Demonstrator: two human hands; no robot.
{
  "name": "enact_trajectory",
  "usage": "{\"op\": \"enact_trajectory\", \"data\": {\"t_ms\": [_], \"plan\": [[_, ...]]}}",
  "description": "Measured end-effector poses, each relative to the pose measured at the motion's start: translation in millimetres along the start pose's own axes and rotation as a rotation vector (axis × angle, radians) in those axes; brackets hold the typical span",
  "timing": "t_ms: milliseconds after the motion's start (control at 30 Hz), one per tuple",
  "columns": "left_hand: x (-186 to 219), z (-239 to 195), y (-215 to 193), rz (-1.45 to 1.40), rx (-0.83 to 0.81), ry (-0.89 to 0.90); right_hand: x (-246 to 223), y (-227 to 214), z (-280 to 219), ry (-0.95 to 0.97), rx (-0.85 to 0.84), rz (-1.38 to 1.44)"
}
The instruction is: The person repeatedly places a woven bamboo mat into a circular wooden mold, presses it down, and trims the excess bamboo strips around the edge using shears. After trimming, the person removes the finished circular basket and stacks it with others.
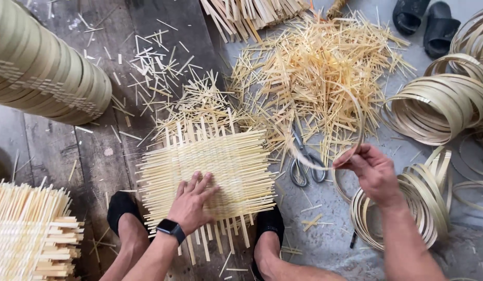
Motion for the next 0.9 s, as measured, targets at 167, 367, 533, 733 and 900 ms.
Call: {"op": "enact_trajectory", "data": {"t_ms": [167,367,533,733,900], "plan": [[8.7,-0.7,-17.3,-1.764,0.408,0.188,-82.5,41.7,-14.4,0.064,-0.740,0.722],[36.1,-54.7,-40.3,-2.464,0.197,0.759,-135.2,85.8,3.7,0.097,-0.446,-0.074],[32.6,-88.2,-59.8,-1.802,0.614,0.724,-161.2,113.7,1.2,0.001,-0.343,-0.378],[63.7,-126.3,-75.7,-0.586,1.037,0.691,-166.9,145.6,0.2,0.345,-0.283,0.183],[62.5,-121.2,-65.2,-0.244,0.859,0.510,-149.6,169.8,0.3,0.332,-0.371,0.291]]}}
Point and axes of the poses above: each hand's wrist, its own z-axis towards the middle knuckle, its own y-axis out of the palm, x = y × z, the point moved 3 cm from there along z, towards the middle knuckle
